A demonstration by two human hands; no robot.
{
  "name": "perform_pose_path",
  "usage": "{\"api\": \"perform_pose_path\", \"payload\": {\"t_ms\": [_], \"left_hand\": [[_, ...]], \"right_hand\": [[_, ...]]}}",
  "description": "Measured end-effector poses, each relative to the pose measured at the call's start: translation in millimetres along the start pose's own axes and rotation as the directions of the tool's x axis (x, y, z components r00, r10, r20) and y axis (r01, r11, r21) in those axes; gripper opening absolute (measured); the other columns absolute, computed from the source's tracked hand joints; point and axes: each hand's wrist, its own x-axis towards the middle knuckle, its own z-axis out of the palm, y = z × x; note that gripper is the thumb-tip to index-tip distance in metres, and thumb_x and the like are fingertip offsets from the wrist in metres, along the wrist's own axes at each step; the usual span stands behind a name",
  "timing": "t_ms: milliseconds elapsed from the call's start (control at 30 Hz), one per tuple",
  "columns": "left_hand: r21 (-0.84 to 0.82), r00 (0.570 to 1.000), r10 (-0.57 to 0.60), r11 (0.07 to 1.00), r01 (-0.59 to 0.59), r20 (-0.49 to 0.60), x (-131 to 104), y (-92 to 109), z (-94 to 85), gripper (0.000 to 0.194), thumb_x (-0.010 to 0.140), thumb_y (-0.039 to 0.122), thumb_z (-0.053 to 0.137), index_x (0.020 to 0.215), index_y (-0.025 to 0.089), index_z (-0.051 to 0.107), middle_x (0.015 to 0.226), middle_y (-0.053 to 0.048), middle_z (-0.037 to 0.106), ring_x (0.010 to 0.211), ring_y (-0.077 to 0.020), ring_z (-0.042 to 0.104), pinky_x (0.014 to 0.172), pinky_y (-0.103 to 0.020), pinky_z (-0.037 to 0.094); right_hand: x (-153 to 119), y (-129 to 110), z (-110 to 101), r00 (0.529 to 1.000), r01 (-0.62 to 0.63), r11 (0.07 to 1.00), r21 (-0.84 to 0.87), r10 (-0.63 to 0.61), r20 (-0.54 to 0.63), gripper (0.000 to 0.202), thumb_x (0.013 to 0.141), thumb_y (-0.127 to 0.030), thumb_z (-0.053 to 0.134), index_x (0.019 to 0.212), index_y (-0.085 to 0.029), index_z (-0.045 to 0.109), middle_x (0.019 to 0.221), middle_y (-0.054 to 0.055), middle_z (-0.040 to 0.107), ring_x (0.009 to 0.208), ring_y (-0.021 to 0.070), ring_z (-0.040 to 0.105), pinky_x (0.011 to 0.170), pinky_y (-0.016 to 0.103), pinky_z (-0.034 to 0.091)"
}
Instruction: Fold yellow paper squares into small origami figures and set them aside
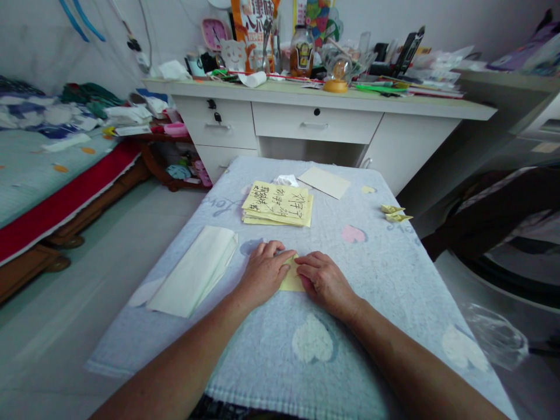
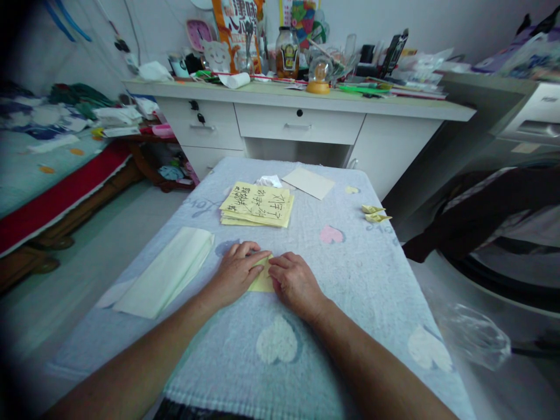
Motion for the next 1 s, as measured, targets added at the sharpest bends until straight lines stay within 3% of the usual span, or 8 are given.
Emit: {"api": "perform_pose_path", "payload": {"t_ms": [1000], "left_hand": [[0.009, 1.000, -0.026, 1.000, 0.026, 0.005, 2.0, -3.2, 2.6, 0.038, 0.086, 0.023, 0.058, 0.122, 0.033, 0.059, 0.114, -0.003, 0.052, 0.100, -0.0223, 0.046, 0.091, -0.041, 0.041]], "right_hand": [[0.8, -3.1, -4.3, 0.997, 0.025, 0.998, -0.057, -0.021, 0.070, 0.014, 0.084, -0.008, 0.051, 0.089, -0.016, 0.062, 0.108, 0.010, 0.064, 0.098, 0.0219, 0.052, 0.089, 0.037, 0.044]]}}
